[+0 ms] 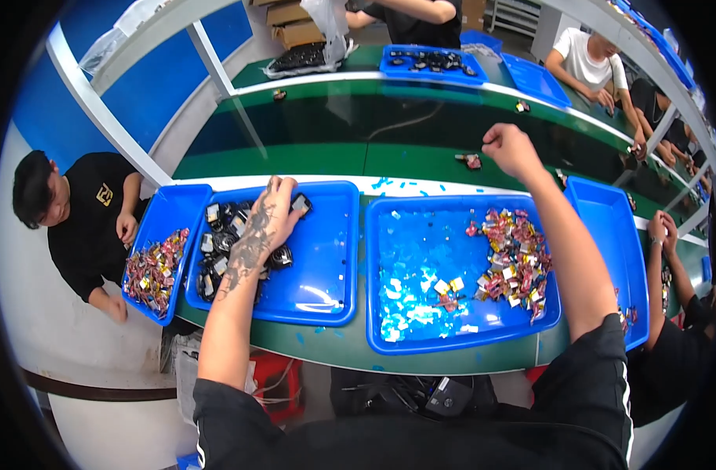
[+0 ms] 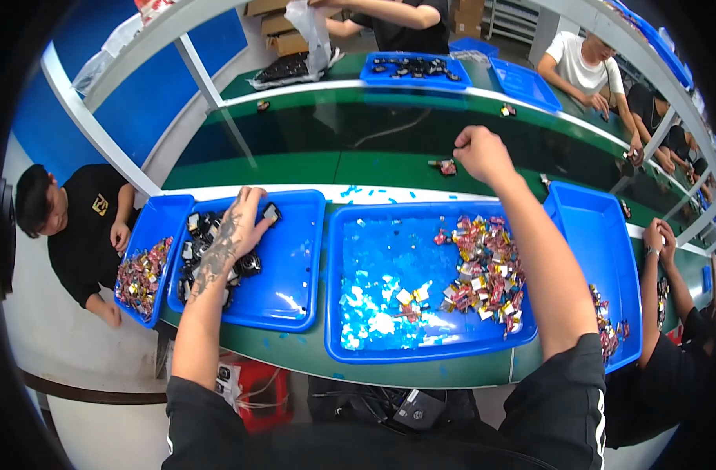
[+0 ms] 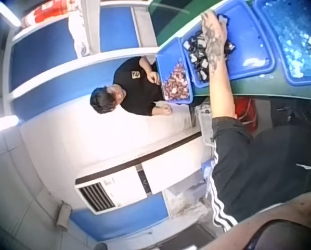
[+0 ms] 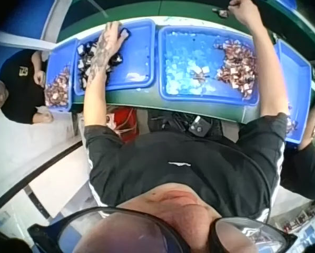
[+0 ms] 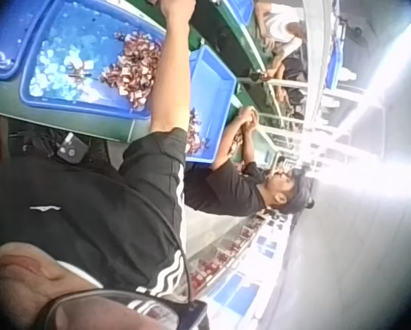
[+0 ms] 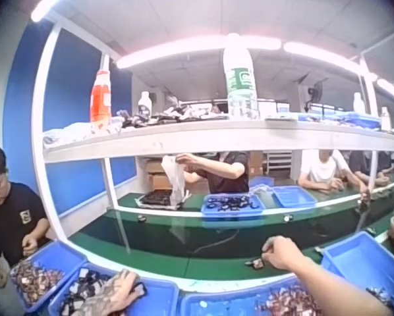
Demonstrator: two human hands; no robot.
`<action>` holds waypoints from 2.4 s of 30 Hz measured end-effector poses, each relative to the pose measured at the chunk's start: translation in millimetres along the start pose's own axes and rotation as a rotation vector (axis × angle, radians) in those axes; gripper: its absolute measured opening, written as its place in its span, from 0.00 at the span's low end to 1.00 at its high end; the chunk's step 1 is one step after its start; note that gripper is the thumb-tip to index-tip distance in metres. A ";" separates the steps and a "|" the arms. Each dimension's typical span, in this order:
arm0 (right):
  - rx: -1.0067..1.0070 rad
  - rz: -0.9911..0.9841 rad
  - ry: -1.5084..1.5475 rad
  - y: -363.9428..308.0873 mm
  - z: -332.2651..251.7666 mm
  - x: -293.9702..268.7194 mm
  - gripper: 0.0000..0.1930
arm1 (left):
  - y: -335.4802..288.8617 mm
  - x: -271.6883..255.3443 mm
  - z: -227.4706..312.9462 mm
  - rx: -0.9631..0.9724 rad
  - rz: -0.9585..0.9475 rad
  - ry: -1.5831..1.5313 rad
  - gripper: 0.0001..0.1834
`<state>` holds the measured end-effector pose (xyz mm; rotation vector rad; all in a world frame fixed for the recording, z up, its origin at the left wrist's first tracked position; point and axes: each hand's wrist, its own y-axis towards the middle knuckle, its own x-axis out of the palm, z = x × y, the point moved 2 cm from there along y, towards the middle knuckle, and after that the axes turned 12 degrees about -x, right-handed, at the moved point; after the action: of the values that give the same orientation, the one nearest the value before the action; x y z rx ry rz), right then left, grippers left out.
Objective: Assembling small electronic components, specifically smartwatches, on a factory assembly line.
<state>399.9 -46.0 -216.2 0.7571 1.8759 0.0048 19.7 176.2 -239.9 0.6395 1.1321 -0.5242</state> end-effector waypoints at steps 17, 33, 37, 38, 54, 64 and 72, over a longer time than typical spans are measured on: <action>-0.424 -0.349 0.098 -191.5 -118.2 -4.4 0.06 | -15.2 -7.7 73.3 -0.126 -0.304 -1.120 0.08; -0.033 -0.036 0.702 -183.4 -139.9 -28.6 0.03 | -76.2 18.2 175.8 0.258 -0.533 -1.004 0.10; 0.135 -0.079 0.877 -182.2 -137.0 -17.3 0.04 | -81.1 24.6 171.3 0.219 -0.521 -1.037 0.08; 0.100 -0.051 0.795 -179.5 -140.5 -14.7 0.05 | -81.4 26.5 169.9 0.182 -0.508 -1.048 0.08; -0.109 -0.088 0.931 -170.3 -125.0 14.9 0.10 | -79.6 46.7 157.3 -0.217 -0.961 -1.445 0.09; -0.150 -0.037 1.363 -179.7 -115.4 18.2 0.05 | -80.2 47.0 162.0 -0.049 -1.148 -1.534 0.13; 0.014 0.071 0.741 -188.3 -147.1 -3.7 0.06 | -83.5 46.1 162.4 0.044 -0.674 -1.529 0.26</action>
<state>184.3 -149.2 -212.9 0.9070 2.5423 0.3614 85.3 0.2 -253.5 -0.2312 -0.1853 -1.2928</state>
